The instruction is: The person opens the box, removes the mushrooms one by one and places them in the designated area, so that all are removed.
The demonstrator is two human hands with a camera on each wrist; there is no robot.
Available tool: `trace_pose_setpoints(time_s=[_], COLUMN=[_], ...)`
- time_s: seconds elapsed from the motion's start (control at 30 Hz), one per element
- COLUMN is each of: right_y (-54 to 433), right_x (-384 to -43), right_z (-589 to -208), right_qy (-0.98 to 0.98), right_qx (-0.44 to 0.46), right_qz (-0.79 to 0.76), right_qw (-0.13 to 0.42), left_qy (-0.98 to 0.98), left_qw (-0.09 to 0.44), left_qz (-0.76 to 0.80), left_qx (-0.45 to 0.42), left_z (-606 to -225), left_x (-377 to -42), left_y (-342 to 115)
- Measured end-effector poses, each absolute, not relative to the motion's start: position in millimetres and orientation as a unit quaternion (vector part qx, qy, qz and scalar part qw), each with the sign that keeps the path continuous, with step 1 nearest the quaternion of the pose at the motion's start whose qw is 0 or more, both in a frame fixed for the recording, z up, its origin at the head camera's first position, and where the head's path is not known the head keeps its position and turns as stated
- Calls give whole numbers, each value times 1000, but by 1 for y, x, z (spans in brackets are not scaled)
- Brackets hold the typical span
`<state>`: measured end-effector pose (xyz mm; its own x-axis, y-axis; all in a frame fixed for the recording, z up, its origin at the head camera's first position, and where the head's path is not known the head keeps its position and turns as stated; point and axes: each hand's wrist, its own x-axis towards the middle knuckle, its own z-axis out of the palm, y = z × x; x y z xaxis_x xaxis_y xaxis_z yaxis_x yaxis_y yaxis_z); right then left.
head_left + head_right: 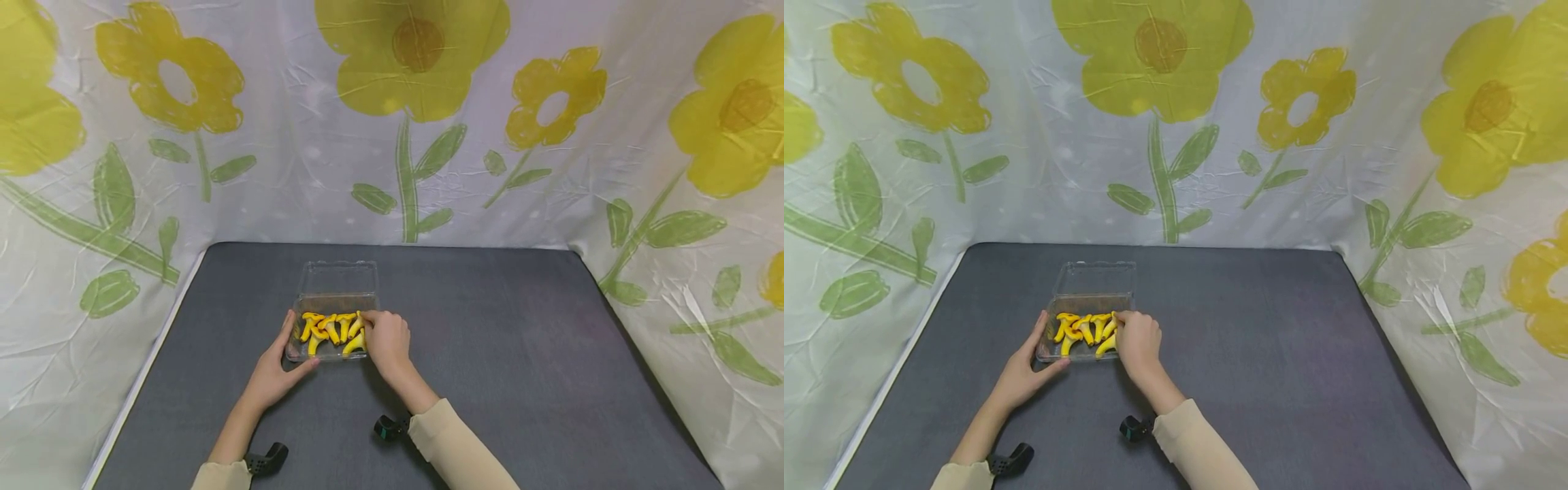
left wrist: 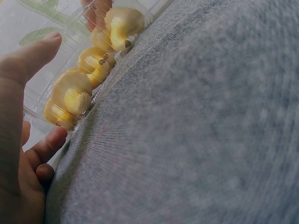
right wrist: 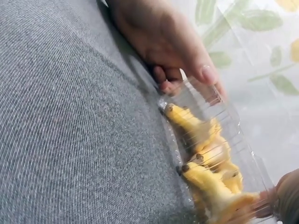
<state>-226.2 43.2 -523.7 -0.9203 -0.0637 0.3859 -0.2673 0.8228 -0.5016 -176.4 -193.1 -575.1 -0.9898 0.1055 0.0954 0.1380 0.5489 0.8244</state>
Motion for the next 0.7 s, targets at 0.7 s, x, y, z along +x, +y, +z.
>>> trace_pose_setpoints(time_s=[0.7], right_y=[60], right_x=[-246], right_z=[-534], right_qy=[-861], right_qx=[157], right_qz=[419], right_qw=[240], left_qy=[-892], left_qw=[31], left_qz=[-447], left_qx=[-55], left_z=[-571], left_x=[-178], left_y=[-192])
